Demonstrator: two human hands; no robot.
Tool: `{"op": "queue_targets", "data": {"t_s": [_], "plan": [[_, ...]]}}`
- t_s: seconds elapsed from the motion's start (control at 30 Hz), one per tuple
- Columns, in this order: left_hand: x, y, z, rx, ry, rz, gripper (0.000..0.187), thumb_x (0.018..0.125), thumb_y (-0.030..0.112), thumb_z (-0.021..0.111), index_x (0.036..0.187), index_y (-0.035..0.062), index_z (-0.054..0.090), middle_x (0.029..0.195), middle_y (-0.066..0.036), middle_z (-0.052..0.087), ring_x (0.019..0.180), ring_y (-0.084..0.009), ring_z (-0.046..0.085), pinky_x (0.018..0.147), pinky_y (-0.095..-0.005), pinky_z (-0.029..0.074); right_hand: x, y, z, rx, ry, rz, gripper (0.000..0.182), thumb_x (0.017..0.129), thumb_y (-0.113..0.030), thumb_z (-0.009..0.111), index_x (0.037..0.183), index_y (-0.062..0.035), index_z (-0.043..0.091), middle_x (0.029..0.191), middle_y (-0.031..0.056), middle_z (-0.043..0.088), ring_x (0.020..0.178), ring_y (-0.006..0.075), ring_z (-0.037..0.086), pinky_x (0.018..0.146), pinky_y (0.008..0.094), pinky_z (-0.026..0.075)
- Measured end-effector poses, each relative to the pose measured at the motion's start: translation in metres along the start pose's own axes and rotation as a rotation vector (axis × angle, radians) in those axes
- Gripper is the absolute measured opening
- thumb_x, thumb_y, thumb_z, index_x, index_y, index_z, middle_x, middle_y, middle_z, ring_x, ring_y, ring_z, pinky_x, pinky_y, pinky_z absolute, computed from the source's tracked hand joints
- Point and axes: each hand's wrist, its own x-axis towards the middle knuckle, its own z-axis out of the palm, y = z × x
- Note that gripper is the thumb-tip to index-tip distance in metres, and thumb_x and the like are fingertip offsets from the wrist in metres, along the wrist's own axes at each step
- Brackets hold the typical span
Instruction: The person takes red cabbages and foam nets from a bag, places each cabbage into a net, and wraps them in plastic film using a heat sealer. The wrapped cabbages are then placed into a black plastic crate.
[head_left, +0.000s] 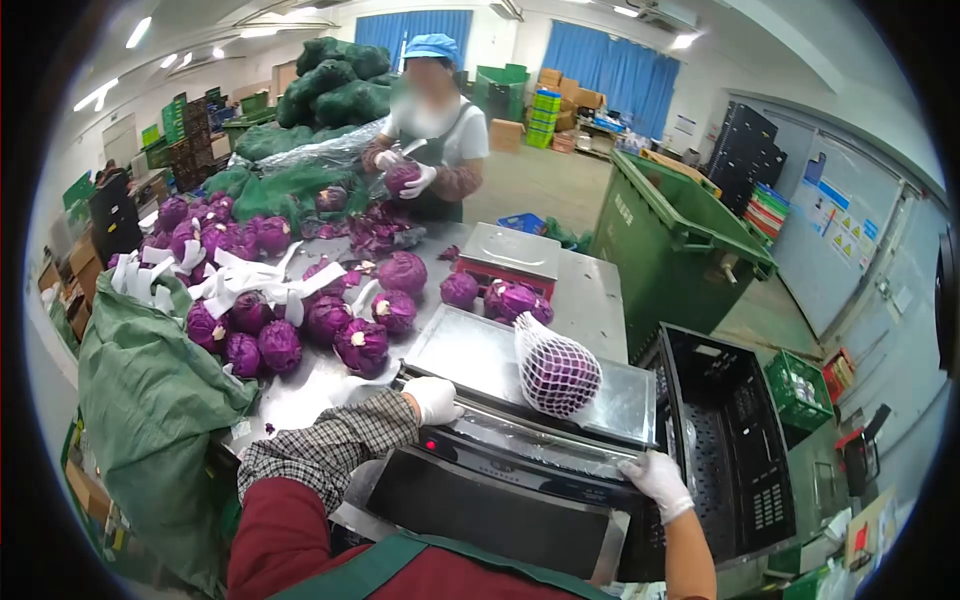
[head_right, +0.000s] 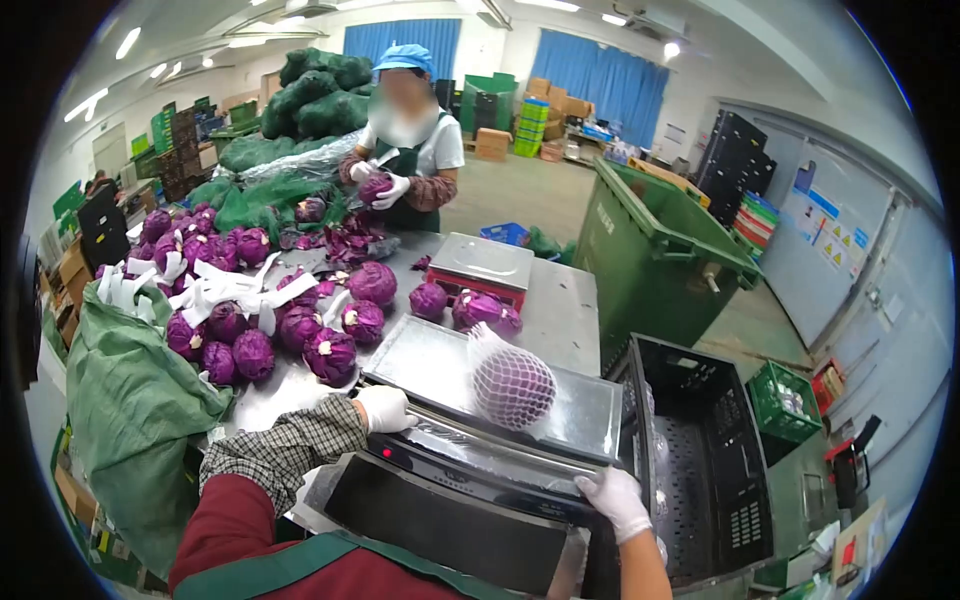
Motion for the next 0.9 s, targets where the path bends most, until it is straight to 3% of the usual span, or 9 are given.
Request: {"op": "queue_targets", "data": {"t_s": [0.13,0.2,0.27,0.47,0.53,0.63,0.7,0.83,0.9], "plan": [[0.023,-0.001,0.033,-0.066,0.068,0.068,0.033,0.079,0.032,0.051,0.078,0.0021,0.066,0.070,-0.015,0.064,0.069,-0.0298,0.063,0.067,-0.0382,0.049,0.009,0.001,0.029,0.439,0.029,-0.021,0.033,0.084,-0.030,0.052,0.073,-0.0006,0.063,0.070,0.0154,0.064,0.068,0.0264,0.063,0.062,0.0374,0.049],[0.009,-0.007,0.008,-1.229,-0.275,-0.004,0.021,0.083,0.017,0.049,0.084,0.0015,0.062,0.067,-0.006,0.062,0.063,-0.0171,0.060,0.057,-0.0309,0.047,0.003,0.000,0.017,1.115,-0.005,0.012,0.025,0.086,-0.015,0.048,0.068,-0.0027,0.059,0.075,0.0132,0.065,0.073,0.0194,0.063,0.067,0.0317,0.050],[-0.021,0.006,-0.008,-1.919,-0.040,0.024,0.019,0.084,0.017,0.051,0.087,0.0010,0.061,0.083,-0.009,0.064,0.074,-0.0185,0.062,0.066,-0.0316,0.049,-0.011,-0.005,-0.002,1.583,0.063,-0.161,0.026,0.087,-0.018,0.047,0.067,-0.0032,0.054,0.083,0.0186,0.064,0.076,0.0235,0.062,0.072,0.0345,0.050],[0.016,0.034,-0.088,-1.695,0.423,0.722,0.027,0.089,0.017,0.051,0.106,-0.0032,0.057,0.111,-0.015,0.057,0.107,-0.0226,0.053,0.091,-0.0343,0.042,0.060,-0.045,-0.104,1.486,0.656,-0.408,0.023,0.087,-0.023,0.052,0.086,-0.0011,0.058,0.092,0.0143,0.062,0.088,0.0222,0.059,0.076,0.0363,0.048],[0.058,0.052,-0.088,-1.460,0.362,0.491,0.037,0.088,0.015,0.055,0.118,-0.0049,0.047,0.117,-0.015,0.053,0.111,-0.0213,0.049,0.095,-0.0317,0.038,0.120,-0.033,-0.074,1.003,0.335,-0.188,0.029,0.086,-0.023,0.056,0.104,-0.0004,0.056,0.104,0.0121,0.059,0.093,0.0190,0.057,0.084,0.0347,0.046],[0.114,0.044,-0.042,-0.910,-0.112,0.642,0.082,0.077,0.015,0.066,0.137,-0.0024,0.013,0.135,-0.018,0.034,0.125,-0.0242,0.035,0.104,-0.0335,0.027,0.155,-0.019,0.000,1.409,-0.352,-0.425,0.062,0.078,-0.020,0.066,0.129,-0.0018,0.036,0.123,0.0107,0.048,0.110,0.0179,0.047,0.099,0.0312,0.034],[0.123,0.045,-0.027,-0.759,-0.204,0.673,0.105,0.069,0.017,0.073,0.139,-0.0002,-0.004,0.143,-0.019,0.018,0.133,-0.0244,0.018,0.109,-0.0359,0.017,0.141,-0.050,-0.005,1.073,-0.223,-0.586,0.078,0.073,-0.021,0.070,0.136,-0.0019,0.026,0.128,0.0099,0.044,0.118,0.0181,0.041,0.103,0.0304,0.028],[0.107,0.061,-0.029,-1.250,-0.215,0.527,0.100,0.072,0.025,0.070,0.140,0.0031,0.000,0.143,-0.019,0.018,0.132,-0.0259,0.021,0.108,-0.0357,0.019,0.144,-0.066,0.004,1.345,-0.276,-0.344,0.071,0.072,-0.028,0.070,0.129,-0.0010,0.038,0.120,0.0077,0.051,0.112,0.0171,0.046,0.099,0.0317,0.033],[0.090,0.080,-0.046,-1.162,0.019,0.396,0.062,0.084,0.034,0.056,0.131,0.0020,0.032,0.125,-0.015,0.045,0.114,-0.0212,0.044,0.097,-0.0335,0.036,0.138,-0.075,0.000,1.441,-0.284,-0.169,0.055,0.077,-0.034,0.063,0.120,-0.0016,0.049,0.113,0.0070,0.057,0.102,0.0171,0.053,0.093,0.0323,0.039]]}}
